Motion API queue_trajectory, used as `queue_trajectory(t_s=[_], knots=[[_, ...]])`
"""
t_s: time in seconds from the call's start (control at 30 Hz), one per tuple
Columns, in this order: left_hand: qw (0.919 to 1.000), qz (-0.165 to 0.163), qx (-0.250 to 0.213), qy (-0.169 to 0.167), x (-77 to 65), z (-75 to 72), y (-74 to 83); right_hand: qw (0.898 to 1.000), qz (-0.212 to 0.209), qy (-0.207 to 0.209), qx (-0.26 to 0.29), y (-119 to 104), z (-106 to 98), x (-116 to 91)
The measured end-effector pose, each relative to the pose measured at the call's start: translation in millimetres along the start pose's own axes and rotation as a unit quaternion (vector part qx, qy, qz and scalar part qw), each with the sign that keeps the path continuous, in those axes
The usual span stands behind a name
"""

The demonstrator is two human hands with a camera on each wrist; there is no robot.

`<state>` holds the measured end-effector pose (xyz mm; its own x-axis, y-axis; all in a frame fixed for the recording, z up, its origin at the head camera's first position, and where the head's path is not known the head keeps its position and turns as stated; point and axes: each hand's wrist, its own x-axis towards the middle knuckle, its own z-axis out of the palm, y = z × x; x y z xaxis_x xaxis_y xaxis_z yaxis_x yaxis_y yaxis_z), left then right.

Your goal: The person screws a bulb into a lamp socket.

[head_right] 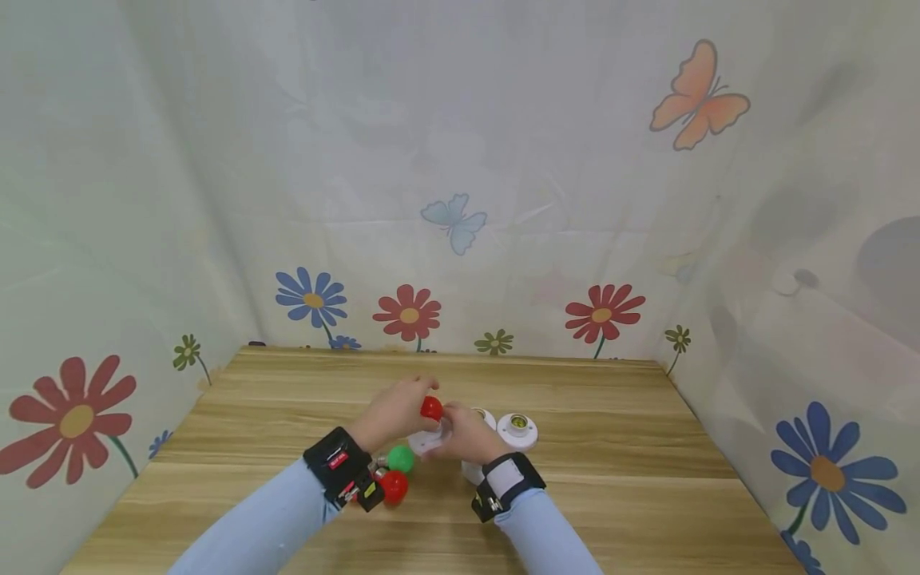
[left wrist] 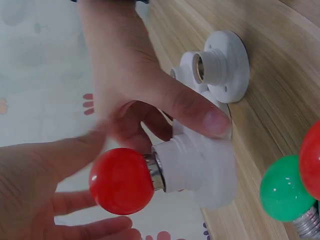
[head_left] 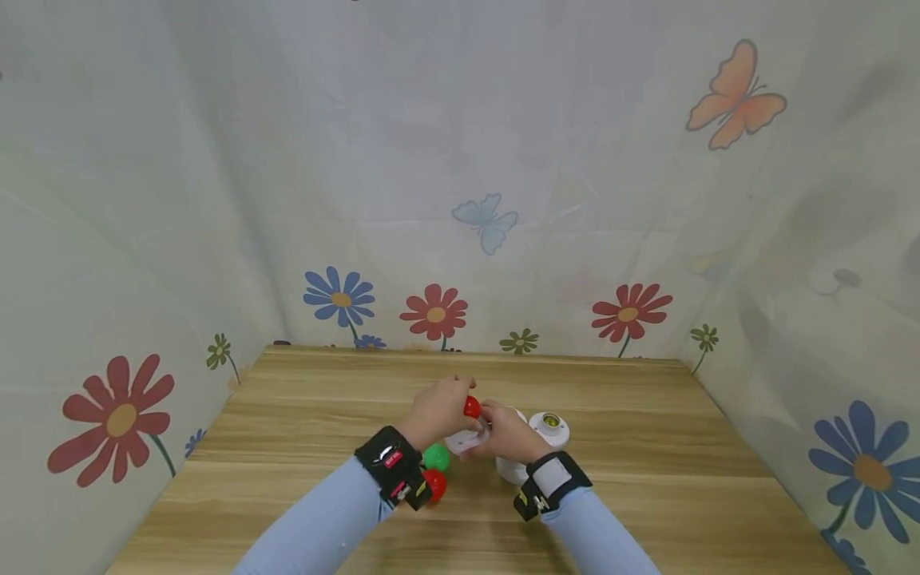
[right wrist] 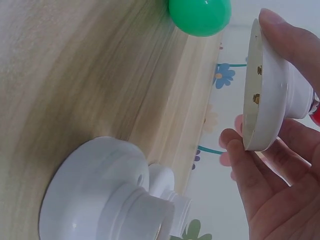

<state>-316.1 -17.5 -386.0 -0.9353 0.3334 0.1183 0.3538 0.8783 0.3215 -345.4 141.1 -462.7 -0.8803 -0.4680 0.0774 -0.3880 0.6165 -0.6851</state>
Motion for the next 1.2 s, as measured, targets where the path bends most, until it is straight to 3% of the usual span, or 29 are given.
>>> queue_trajectory(t_s=[0.2, 0.4, 0.63, 0.93, 1.1, 1.2], knots=[[0.9963, -0.017, 0.071, 0.046, 0.0, 6.9, -0.5, 1.0, -0.004, -0.001, 0.007, -0.6, -0.6, 0.7], [0.9941, -0.023, 0.088, 0.059, -0.1, 9.2, -0.8, 1.0, 0.009, 0.0, 0.007, 0.1, 0.5, 1.3], [0.9969, -0.006, 0.07, 0.034, 0.6, 6.2, -0.7, 1.0, 0.008, -0.001, 0.006, 0.3, 0.1, 0.7], [0.9987, 0.046, 0.018, -0.01, -0.8, -2.7, 0.7, 1.0, -0.009, -0.003, 0.003, 1.7, -0.3, -0.4], [0.9993, 0.028, -0.006, -0.025, -1.3, -3.2, 2.3, 1.0, -0.008, -0.002, 0.01, 0.0, -0.4, -1.3], [0.9997, 0.008, -0.013, -0.017, -2.2, -2.3, 3.1, 1.0, -0.021, -0.001, 0.007, 0.0, -0.5, -1.9]])
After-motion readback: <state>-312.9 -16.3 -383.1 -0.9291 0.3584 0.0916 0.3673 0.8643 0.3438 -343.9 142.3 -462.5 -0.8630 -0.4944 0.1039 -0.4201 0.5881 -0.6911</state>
